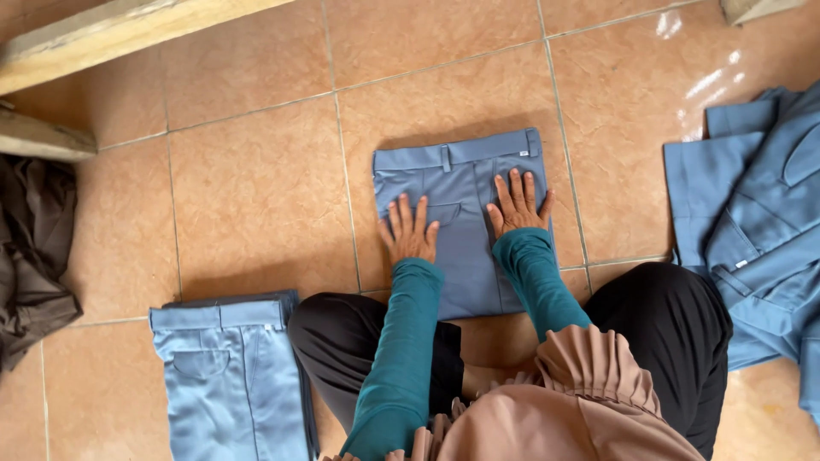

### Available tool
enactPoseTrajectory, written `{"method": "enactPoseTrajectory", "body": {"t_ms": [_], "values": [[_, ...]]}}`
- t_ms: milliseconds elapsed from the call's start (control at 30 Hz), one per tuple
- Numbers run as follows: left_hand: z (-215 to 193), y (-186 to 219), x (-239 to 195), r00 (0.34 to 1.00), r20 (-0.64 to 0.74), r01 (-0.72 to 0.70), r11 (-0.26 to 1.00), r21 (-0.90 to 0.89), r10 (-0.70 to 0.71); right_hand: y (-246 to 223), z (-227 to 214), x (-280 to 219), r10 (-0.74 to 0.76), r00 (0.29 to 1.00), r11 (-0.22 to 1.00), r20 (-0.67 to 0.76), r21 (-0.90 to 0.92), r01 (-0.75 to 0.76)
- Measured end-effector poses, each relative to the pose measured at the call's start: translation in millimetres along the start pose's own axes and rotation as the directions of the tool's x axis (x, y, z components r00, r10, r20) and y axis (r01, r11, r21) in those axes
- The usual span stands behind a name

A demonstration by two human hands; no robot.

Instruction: The person sits on a tiled floor and folds multiple pairs of gray trousers by hand. They smooth the fabric, fold the legs together, and then fold the pants into compact rectangles, stacking them as they finish.

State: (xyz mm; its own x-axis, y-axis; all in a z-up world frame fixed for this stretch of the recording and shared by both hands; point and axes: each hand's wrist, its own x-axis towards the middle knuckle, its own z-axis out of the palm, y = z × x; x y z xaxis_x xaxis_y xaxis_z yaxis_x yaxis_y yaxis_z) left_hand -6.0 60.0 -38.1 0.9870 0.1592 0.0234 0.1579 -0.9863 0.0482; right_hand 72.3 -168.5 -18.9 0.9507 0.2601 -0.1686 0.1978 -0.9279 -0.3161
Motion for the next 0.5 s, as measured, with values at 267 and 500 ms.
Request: {"method": "enactPoseTrajectory", "body": {"t_ms": [267,500], "values": [[77,-30,-33,0.797,-0.282,0.397,0.815,-0.423,-0.535,22,3,11,0.078,0.994,0.988,0.07,0.125,-0.087],[94,-18,-25,0.593,0.34,0.739,0.325,-0.59,-0.73,93,62,24,0.422,0.879,0.886,-0.22,0.304,-0.349]]}}
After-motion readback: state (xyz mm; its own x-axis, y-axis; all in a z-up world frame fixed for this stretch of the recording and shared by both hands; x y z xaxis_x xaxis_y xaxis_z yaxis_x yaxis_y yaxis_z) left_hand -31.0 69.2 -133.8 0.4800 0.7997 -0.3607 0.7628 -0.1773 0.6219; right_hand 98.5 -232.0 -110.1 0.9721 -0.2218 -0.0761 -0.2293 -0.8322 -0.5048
